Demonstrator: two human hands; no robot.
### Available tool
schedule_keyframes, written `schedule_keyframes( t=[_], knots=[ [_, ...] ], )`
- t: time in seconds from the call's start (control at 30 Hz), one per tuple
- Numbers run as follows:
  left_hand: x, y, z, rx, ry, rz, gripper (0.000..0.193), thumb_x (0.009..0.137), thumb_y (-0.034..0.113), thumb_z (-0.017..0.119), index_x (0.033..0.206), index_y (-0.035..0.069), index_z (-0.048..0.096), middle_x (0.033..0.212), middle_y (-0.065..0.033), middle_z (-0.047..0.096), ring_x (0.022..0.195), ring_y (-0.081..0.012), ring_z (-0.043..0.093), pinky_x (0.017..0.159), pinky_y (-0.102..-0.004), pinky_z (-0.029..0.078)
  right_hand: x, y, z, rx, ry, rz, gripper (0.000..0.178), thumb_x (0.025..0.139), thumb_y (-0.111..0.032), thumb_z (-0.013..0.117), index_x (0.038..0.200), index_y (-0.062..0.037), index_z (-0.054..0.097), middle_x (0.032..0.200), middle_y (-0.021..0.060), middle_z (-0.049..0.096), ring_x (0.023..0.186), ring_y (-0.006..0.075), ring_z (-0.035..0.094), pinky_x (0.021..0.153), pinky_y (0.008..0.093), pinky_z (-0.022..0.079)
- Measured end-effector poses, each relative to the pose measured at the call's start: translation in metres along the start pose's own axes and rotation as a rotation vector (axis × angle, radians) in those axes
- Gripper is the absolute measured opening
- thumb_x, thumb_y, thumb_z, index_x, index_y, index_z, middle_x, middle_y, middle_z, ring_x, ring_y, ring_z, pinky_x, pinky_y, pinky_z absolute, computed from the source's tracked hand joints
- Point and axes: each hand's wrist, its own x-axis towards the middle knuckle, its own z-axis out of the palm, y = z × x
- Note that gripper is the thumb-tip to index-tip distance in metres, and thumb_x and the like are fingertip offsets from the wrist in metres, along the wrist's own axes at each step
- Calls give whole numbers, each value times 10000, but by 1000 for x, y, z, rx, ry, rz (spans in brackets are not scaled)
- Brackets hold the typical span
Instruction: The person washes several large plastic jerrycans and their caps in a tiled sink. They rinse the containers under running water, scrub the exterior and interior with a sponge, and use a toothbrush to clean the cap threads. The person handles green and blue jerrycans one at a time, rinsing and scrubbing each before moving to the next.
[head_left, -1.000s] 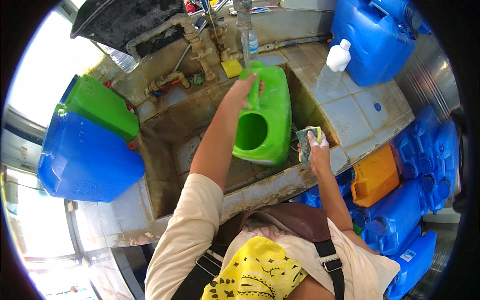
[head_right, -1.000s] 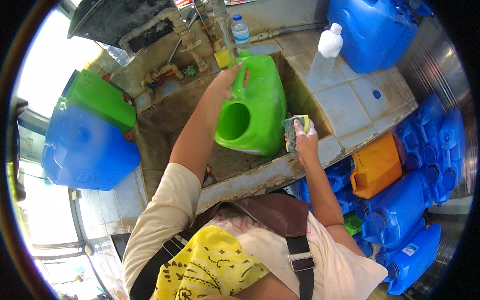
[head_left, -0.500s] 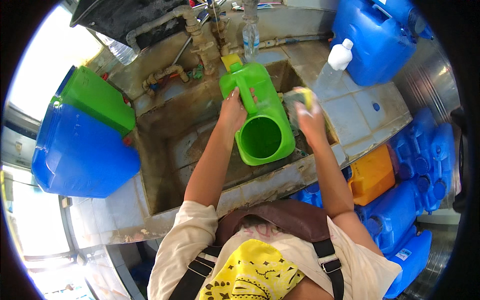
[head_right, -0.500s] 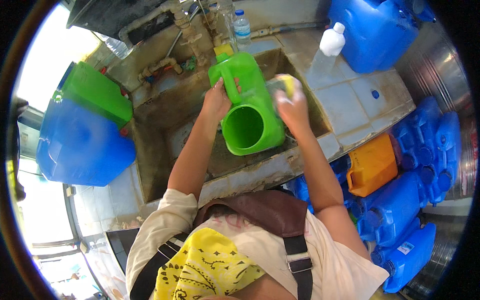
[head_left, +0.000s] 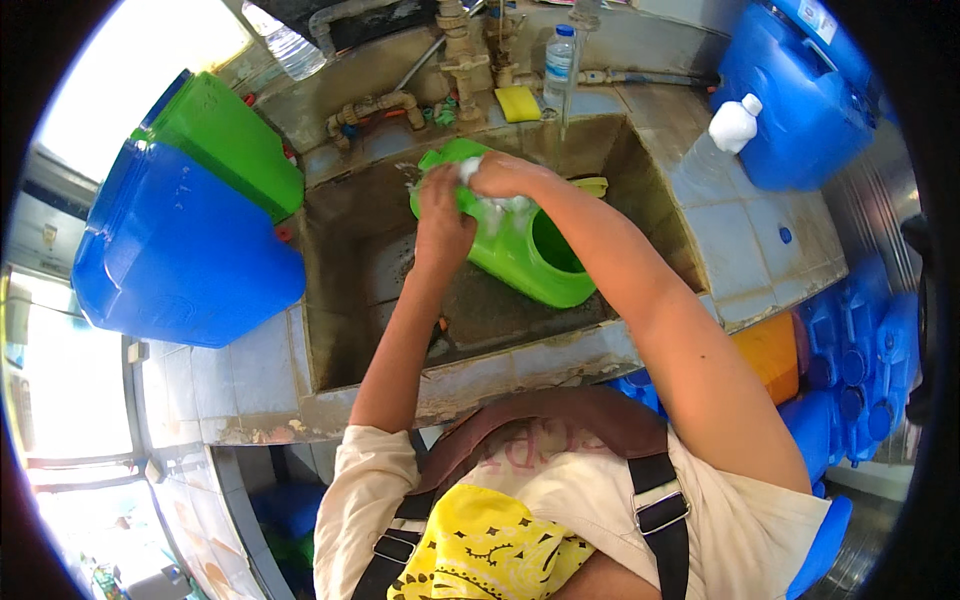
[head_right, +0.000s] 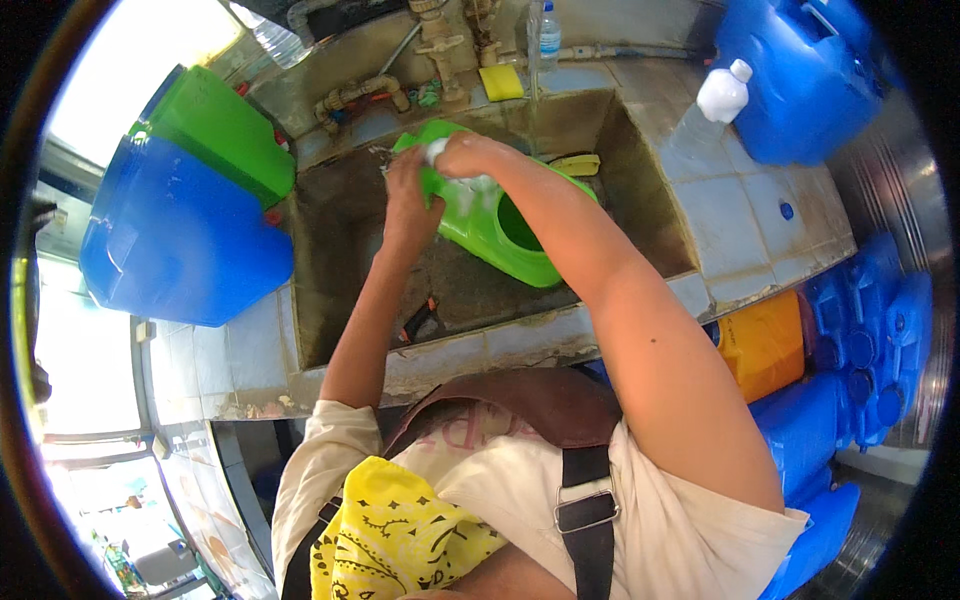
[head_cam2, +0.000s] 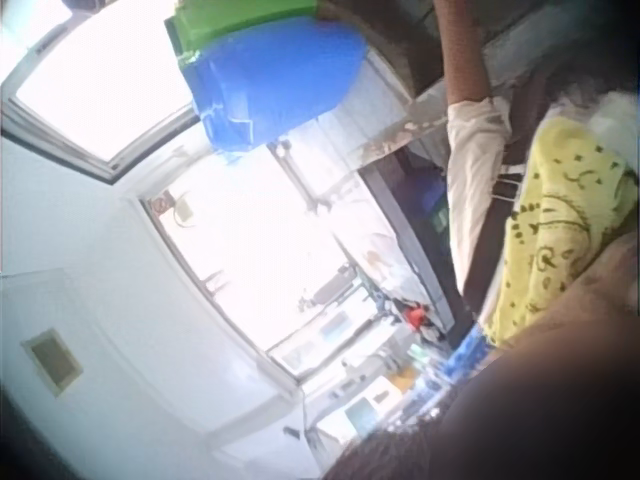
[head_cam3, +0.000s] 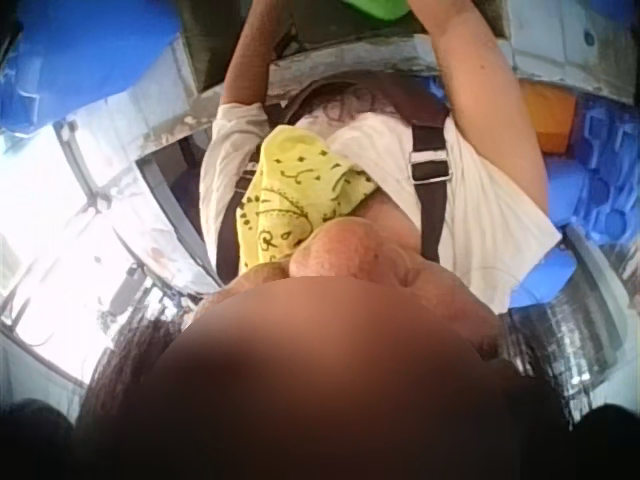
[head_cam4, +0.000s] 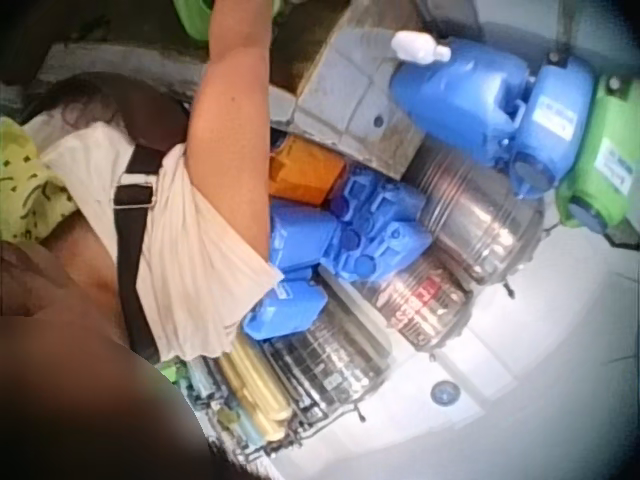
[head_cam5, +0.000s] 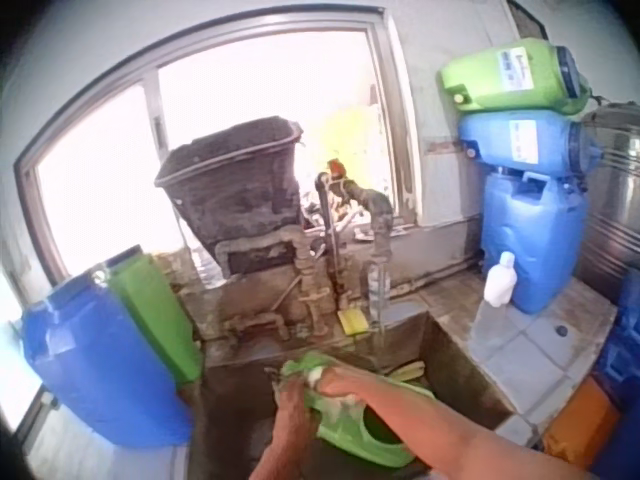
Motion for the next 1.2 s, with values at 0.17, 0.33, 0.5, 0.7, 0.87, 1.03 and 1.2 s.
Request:
schedule_keyframes(
  t=[0.17,0.33,0.5,0.7,0.87,1.03,1.2],
  knots=[
    [38,1,22,177,-157,195,784,752,95,686,1416,-38,291,1447,-274,355,1375,-403,316,1168,-495,222,-26,-1,-31,-403,200,56,309,872,-273,514,951,-47,708,979,215,690,931,356,675,786,482,523],
    [101,41,72,430,-284,363,367,822,56,568,1189,60,580,1183,-131,603,1203,-329,525,1100,-496,327,-137,62,-61,-58,728,401,461,922,-470,518,1064,-49,643,882,191,694,837,352,687,708,469,533],
    [163,69,114,239,-501,569,390,819,25,523,1194,108,590,1193,-117,614,1178,-318,551,982,-452,454,-258,128,-10,989,1068,677,355,959,-384,509,1133,-78,553,912,131,662,711,262,664,531,360,528],
    [196,64,116,533,-683,235,371,768,258,623,1107,113,672,1076,-125,687,985,-350,657,840,-464,532,-314,158,76,1555,1036,806,280,954,-301,546,1106,-67,526,909,87,636,687,214,637,503,320,529],
    [177,56,80,553,-726,82,508,740,415,654,1152,118,673,1110,-149,684,1035,-332,649,876,-452,521,-288,177,100,1854,1265,659,233,962,-307,545,1077,-105,538,937,70,622,750,205,627,622,369,543],
    [156,50,56,541,-648,-64,567,764,473,628,1211,124,645,1136,-156,676,1057,-331,644,889,-448,515,-222,145,98,1655,1484,679,329,972,-307,537,1210,-86,487,1071,84,598,869,196,604,747,366,510],
    [132,58,60,581,-602,-58,432,786,426,606,1075,119,701,1048,-139,700,990,-322,666,838,-456,533,-135,116,77,662,1478,480,372,999,-223,465,1328,-49,459,1178,120,584,1015,241,593,890,389,466]
  ],
)
